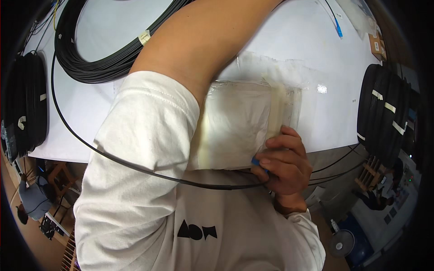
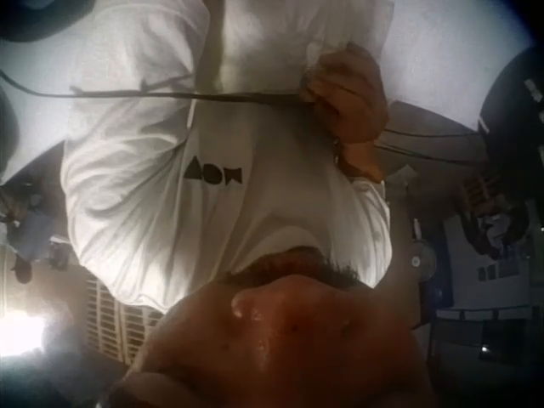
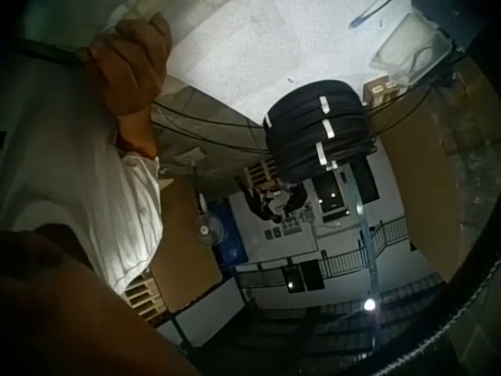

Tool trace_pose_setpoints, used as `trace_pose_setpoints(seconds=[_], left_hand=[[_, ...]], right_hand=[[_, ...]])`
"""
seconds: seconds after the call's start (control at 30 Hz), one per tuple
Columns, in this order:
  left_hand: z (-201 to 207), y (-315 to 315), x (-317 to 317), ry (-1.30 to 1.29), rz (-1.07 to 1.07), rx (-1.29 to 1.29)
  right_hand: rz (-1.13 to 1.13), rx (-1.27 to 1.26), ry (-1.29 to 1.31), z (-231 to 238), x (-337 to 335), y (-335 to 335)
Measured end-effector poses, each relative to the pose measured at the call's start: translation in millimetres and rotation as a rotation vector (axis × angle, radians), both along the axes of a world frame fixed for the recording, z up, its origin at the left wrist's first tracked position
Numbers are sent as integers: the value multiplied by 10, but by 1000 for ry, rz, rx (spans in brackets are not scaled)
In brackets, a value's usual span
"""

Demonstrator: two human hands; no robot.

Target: The recorder uses a specialized handheld inspection probe to examine the end-face of fiber optic connectors, with the live feed displayed on an external monitor for quality check.

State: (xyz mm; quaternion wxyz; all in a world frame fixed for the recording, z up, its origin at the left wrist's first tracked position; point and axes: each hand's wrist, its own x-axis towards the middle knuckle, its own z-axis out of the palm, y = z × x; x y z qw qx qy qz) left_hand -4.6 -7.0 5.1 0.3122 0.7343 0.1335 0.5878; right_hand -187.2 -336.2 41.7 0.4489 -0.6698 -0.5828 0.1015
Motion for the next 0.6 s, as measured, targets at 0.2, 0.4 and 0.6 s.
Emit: trace_pose_setpoints(seconds=[0.2,0.4,0.6], left_hand=[[-5,34,16,15,0,22],[-18,27,44,0,14,17],[-20,30,38,-17,29,55]], right_hand=[[-41,-11,22,14,-80,-4],[-57,9,36,-48,-89,-11],[-24,-16,35,16,-109,-8]])
